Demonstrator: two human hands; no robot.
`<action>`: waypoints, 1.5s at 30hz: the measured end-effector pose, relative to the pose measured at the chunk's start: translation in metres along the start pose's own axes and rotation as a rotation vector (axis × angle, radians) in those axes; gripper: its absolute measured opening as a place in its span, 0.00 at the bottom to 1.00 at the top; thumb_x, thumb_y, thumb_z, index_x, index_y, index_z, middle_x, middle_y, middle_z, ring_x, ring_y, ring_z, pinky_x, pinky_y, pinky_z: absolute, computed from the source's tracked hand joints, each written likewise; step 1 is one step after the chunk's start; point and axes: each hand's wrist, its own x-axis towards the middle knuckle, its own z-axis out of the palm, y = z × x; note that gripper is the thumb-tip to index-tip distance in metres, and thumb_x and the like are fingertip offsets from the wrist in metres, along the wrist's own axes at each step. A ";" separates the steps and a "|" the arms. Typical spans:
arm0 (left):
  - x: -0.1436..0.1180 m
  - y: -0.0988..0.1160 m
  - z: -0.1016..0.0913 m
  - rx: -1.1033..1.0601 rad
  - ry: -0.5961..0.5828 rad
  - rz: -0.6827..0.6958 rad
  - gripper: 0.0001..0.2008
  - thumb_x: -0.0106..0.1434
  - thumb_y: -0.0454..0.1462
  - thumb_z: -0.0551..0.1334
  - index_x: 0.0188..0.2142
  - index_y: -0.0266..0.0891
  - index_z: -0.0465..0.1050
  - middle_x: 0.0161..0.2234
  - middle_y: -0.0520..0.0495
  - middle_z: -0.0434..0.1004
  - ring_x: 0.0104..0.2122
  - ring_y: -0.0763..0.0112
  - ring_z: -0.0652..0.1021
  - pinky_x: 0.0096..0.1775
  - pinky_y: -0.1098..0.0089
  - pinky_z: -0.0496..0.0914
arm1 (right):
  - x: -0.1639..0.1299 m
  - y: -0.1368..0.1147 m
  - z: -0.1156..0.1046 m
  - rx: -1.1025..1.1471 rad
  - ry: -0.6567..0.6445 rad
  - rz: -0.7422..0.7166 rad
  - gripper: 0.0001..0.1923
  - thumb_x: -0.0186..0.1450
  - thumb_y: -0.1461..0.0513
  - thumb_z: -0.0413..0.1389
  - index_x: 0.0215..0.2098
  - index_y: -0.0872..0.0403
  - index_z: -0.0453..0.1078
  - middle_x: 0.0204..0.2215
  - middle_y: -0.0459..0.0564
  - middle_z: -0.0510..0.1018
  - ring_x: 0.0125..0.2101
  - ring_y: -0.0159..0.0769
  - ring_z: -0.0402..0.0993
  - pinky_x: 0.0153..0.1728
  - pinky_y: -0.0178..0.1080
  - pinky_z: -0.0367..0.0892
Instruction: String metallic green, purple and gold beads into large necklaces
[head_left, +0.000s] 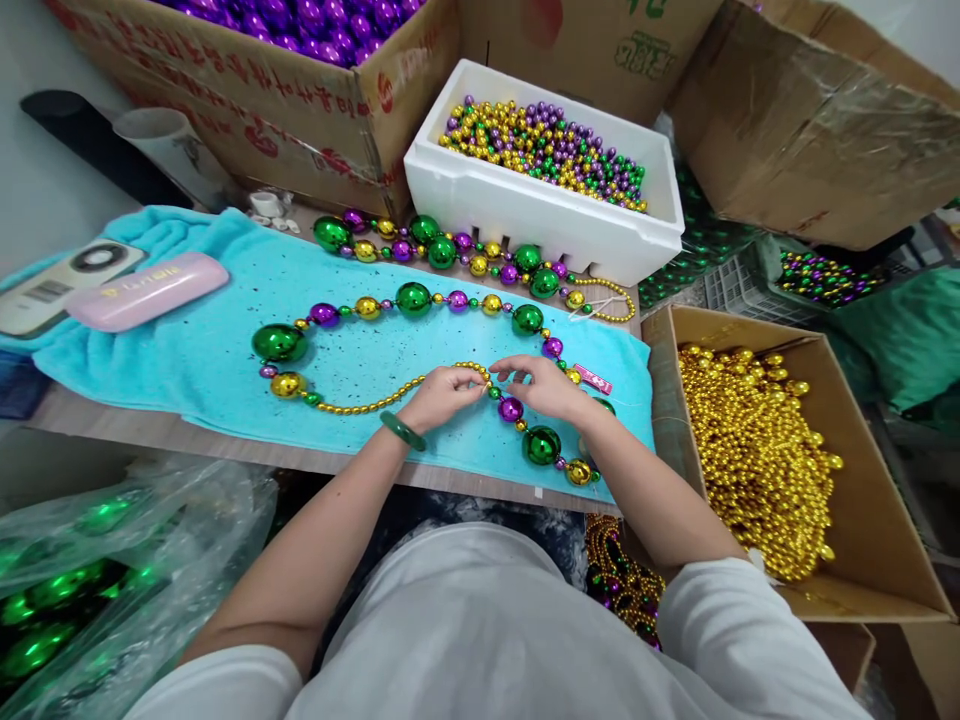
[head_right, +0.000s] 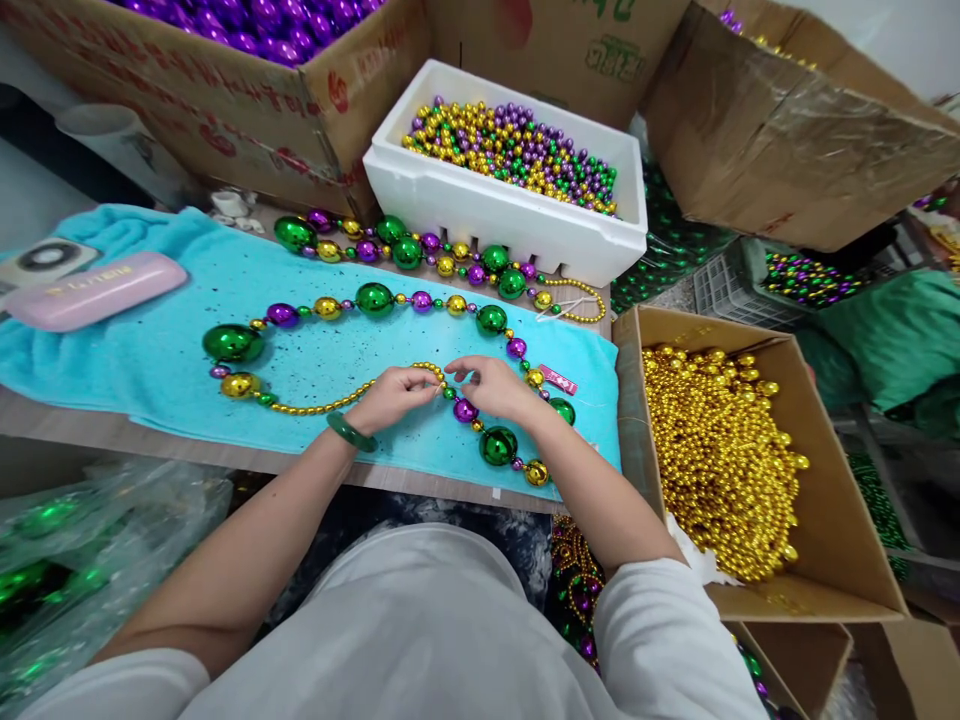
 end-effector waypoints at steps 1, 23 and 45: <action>0.000 -0.001 0.000 0.002 -0.006 0.009 0.12 0.55 0.43 0.59 0.27 0.37 0.75 0.18 0.56 0.58 0.20 0.77 0.57 0.24 0.74 0.53 | -0.001 0.001 0.002 -0.054 -0.005 -0.019 0.24 0.54 0.75 0.52 0.46 0.54 0.74 0.37 0.48 0.77 0.30 0.28 0.67 0.36 0.33 0.63; 0.002 -0.006 0.003 -0.002 -0.014 0.030 0.13 0.55 0.44 0.59 0.29 0.36 0.76 0.19 0.55 0.62 0.21 0.77 0.60 0.25 0.73 0.56 | 0.021 0.007 -0.019 0.186 -0.143 0.357 0.11 0.53 0.71 0.57 0.33 0.58 0.77 0.22 0.45 0.77 0.22 0.28 0.68 0.23 0.30 0.61; 0.005 -0.018 0.002 0.006 0.058 0.003 0.13 0.55 0.44 0.60 0.29 0.37 0.76 0.24 0.52 0.73 0.25 0.74 0.69 0.29 0.73 0.63 | 0.036 0.022 -0.016 0.456 -0.407 0.336 0.05 0.52 0.65 0.58 0.25 0.55 0.65 0.16 0.42 0.71 0.14 0.24 0.60 0.13 0.28 0.49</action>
